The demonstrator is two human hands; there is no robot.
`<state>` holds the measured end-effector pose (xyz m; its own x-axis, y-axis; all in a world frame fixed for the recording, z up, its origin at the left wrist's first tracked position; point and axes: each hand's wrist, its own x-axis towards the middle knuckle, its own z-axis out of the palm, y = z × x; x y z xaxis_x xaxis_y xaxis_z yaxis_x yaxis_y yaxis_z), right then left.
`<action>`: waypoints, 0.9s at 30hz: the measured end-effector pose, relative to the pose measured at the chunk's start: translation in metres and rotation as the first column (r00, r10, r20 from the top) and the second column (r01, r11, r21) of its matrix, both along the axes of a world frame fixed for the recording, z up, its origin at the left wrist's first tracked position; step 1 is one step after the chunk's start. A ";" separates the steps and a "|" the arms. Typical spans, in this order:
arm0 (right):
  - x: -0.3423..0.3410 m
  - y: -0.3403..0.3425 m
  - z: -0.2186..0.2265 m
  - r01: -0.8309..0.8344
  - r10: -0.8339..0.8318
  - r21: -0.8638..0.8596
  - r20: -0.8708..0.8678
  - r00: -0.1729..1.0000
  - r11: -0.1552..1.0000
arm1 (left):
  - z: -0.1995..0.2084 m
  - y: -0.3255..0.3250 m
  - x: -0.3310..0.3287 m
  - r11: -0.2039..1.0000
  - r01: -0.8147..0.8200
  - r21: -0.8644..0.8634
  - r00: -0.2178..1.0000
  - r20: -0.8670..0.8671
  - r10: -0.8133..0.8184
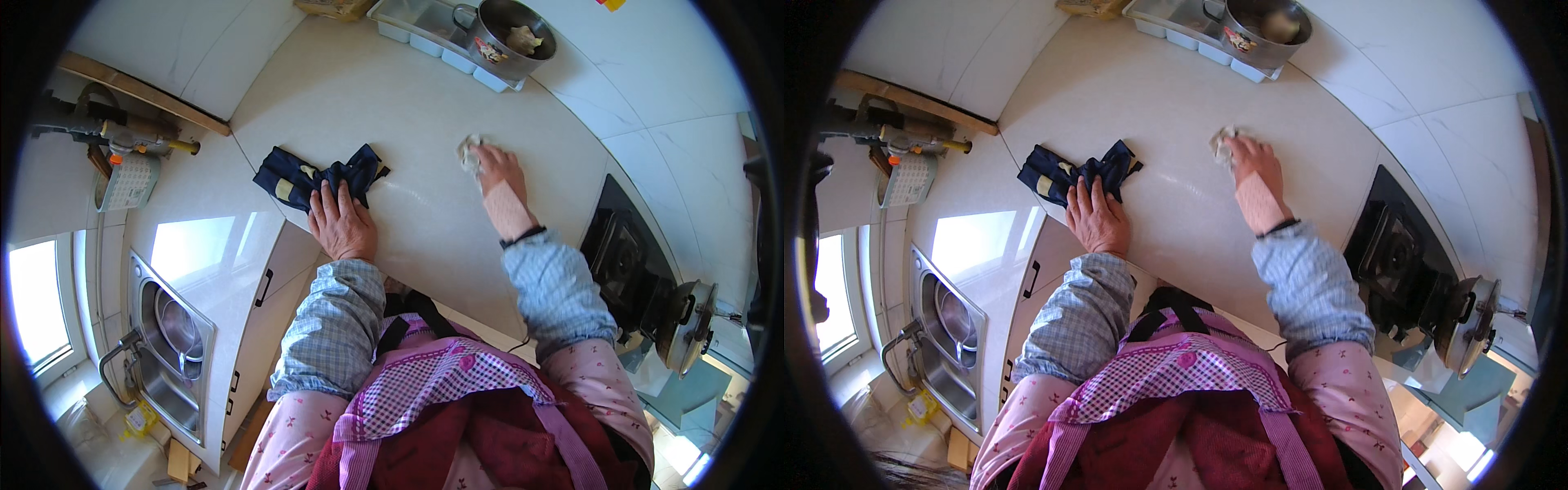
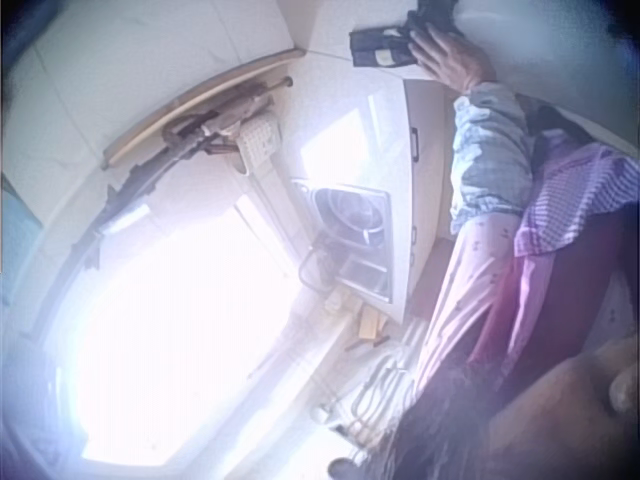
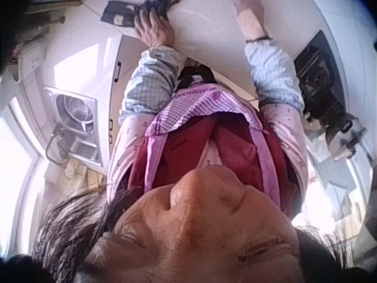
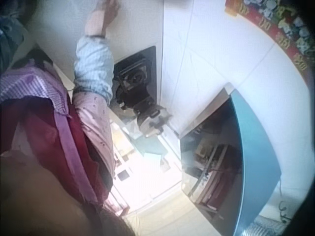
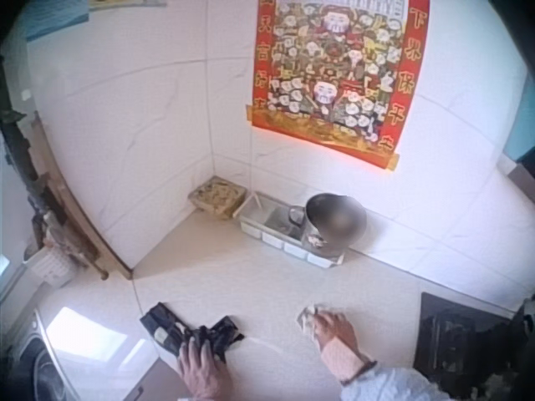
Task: The person wipes the front of white kitchen cabinets and the countertop around a double-basin stainless steel sink using a cloth. They move a wooden cutting board and a knife block to reach the counter edge, then continue wiping the countertop and sink rim.
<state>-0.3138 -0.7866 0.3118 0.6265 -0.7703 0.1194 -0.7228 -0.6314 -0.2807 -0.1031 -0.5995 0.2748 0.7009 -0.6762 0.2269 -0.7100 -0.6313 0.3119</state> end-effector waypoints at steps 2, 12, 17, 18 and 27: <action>0.016 -0.006 -0.003 0.012 -0.008 -0.052 0.073 0.997 0.999 | 0.001 0.000 0.000 1.000 -0.005 0.004 1.000 -0.018 0.005; -0.025 0.094 -0.005 -0.368 0.360 0.167 0.075 0.930 0.915 | 0.004 -0.001 0.000 1.000 -0.007 0.026 1.000 -0.025 0.008; -0.024 0.003 -0.008 0.029 -0.027 -0.047 0.042 0.999 0.998 | 0.005 -0.001 -0.001 0.999 -0.016 0.033 0.999 -0.041 0.018; -0.014 0.007 -0.010 0.011 -0.005 -0.104 0.059 0.998 0.995 | 0.005 -0.001 -0.002 0.999 -0.013 0.031 0.999 -0.038 0.014; -0.008 0.081 0.004 -0.328 0.330 0.085 0.000 0.944 0.941 | 0.010 -0.001 -0.002 0.999 -0.009 0.052 0.997 -0.070 0.013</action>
<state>-0.3216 -0.7057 0.3154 0.8478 -0.5276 0.0532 -0.4830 -0.8097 -0.3332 -0.1048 -0.6004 0.2853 0.7215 -0.6776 0.1424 -0.6804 -0.6556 0.3276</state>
